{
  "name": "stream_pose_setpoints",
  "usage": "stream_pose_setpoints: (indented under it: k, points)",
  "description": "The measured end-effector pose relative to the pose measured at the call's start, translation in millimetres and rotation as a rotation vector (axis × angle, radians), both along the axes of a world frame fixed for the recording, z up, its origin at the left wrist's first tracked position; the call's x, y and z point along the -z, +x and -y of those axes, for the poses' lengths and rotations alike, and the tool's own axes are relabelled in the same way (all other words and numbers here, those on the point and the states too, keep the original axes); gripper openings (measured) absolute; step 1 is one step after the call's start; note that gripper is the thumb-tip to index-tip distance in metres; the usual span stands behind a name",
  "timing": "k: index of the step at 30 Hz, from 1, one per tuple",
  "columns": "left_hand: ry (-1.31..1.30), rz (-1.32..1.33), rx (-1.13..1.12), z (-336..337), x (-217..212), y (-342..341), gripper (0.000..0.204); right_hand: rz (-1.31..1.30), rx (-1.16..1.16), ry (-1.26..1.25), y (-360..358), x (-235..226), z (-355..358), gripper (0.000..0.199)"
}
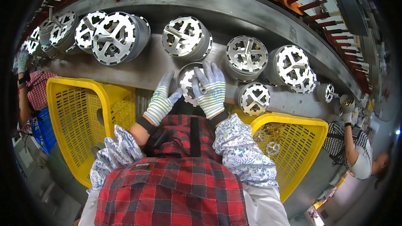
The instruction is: Assembling and sorting circular metal industrial components on a conveyor belt in a factory setting.
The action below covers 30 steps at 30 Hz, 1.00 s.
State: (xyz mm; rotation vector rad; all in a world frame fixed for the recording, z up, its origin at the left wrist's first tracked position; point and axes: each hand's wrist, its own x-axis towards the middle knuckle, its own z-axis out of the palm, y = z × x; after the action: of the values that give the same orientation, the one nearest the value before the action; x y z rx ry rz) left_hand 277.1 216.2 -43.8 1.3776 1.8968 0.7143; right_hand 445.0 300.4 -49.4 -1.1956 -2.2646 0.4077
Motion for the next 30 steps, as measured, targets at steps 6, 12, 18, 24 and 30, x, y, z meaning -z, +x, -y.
stream_pose_setpoints:
  k: [6, 12, 18, 24, 30]
  points:
    - [-0.119, 0.436, -0.147, 0, 32, 10, 0.053, 0.066, 0.019, -0.014, -16, 7, -4, 0.034]
    - [-0.205, 0.552, -0.206, 5, 44, 12, 0.048, 0.059, 0.040, -0.104, -24, 12, 0, 0.032]
    - [-0.156, 0.459, -0.223, 6, 51, 17, 0.049, 0.055, 0.034, -0.047, -22, 24, 1, 0.032]
    - [-0.211, 0.463, -0.197, 1, 54, 18, 0.042, 0.080, -0.010, -0.014, -16, 21, -6, 0.037]
    - [-0.237, 1.049, -0.363, 0, 42, 13, 0.047, 0.247, -0.010, -0.129, -14, 15, 1, 0.044]
